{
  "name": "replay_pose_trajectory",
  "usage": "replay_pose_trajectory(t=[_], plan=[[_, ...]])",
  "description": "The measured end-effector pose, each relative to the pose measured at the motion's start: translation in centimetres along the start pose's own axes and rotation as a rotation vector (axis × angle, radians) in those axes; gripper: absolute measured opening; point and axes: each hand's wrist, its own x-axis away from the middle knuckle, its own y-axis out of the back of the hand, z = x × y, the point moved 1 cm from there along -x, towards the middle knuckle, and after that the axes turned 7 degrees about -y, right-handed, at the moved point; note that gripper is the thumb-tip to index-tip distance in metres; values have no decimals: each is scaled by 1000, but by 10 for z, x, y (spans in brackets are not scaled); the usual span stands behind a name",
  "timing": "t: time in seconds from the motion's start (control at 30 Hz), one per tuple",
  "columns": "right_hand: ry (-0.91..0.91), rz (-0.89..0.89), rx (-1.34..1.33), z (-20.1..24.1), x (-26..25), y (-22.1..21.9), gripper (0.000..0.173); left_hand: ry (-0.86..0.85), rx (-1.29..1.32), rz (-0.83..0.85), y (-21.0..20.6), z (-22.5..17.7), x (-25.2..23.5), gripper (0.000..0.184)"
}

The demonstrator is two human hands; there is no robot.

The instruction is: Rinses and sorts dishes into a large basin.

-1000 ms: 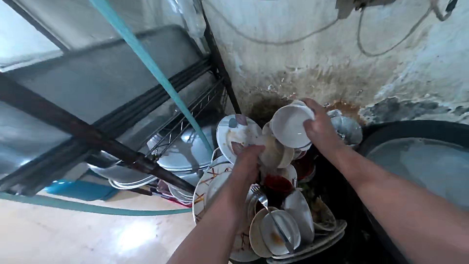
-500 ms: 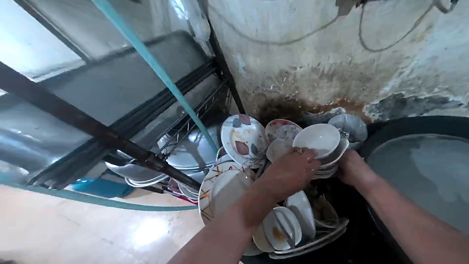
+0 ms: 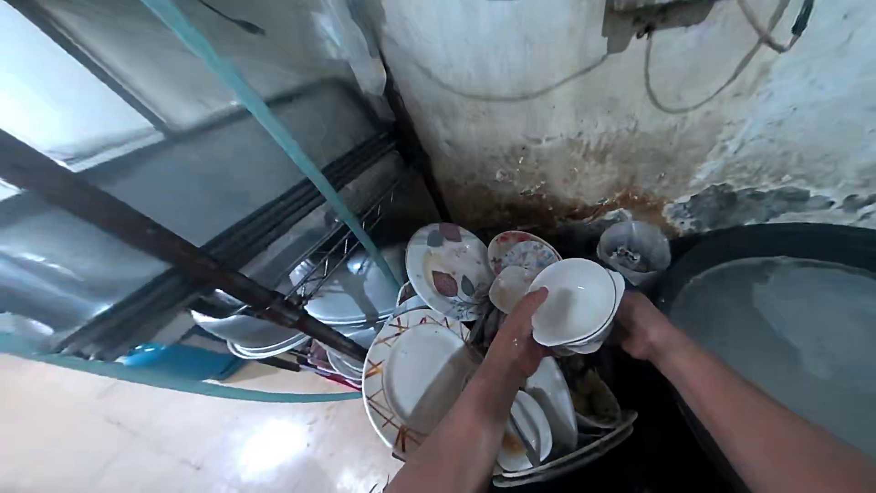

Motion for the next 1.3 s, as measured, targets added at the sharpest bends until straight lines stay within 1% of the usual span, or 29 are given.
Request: replay_pose_trajectory(t=[0.07,0.1,0.13,0.2,0.27,0.33,0.37,0.4,0.43,0.5,0.6,0.67,0.73,0.77,0.8,0.87,0.9,0.93,0.97,1.03,1.07,1.17,1.23,1.3], plan=[[5,116,-39,5,2,1,63,-5,0,-46,0,-7,1,44],[11,180,-65,7,2,3,71,-3,4,-83,-2,-11,1,41],[25,230,-81,7,2,5,77,2,3,-130,-4,-15,1,38],[71,304,-61,5,6,10,79,7,-4,-200,-8,-20,0,38],[94,297,-27,-1,14,15,70,27,-57,-249,-16,-21,1,47],[64,207,-36,-9,18,20,63,5,-150,-241,-28,-13,5,54],[53,139,-74,-15,16,23,60,-30,-205,-211,-36,-6,9,55],[50,75,-134,-22,16,26,51,-68,-252,-172,-44,1,13,54],[52,40,-187,-28,14,32,42,-105,-283,-133,-52,8,16,53],[46,-4,-262,-37,13,46,33,-148,-302,-81,-69,16,18,51],[5,-115,-299,-46,15,70,28,-115,-282,38,-86,25,18,52],[12,-166,-327,-49,20,91,25,-57,-310,166,-91,23,17,58],[-7,-190,-363,-52,33,115,24,0,-452,339,-86,9,20,71],[-7,-210,-367,-54,42,127,24,-2,-589,409,-80,-1,22,70],[9,-233,-365,-58,50,140,22,-19,-776,462,-70,-10,20,65],[38,-274,-343,-70,64,168,19,-37,-1279,527,-44,-23,11,48],[37,-297,-328,-76,70,180,20,-39,-1530,550,-26,-23,4,40],[28,-333,-312,-82,76,189,20,-14,-1720,551,-7,-19,-2,34],[17,-371,-300,-88,82,197,21,74,-1843,546,6,-19,-2,32],[-11,-452,-279,-97,92,207,19,279,-1934,528,16,-23,-1,33],[-27,-487,-271,-102,96,211,17,314,-1942,523,22,-22,-2,32],[-76,-516,-235,-113,106,220,14,326,-1889,540,30,-28,-6,30],[-95,-531,-238,-119,112,224,15,307,-1807,498,35,-32,-6,29],[-70,-520,-262,-123,120,226,20,299,-1704,419,38,-37,-5,28]])
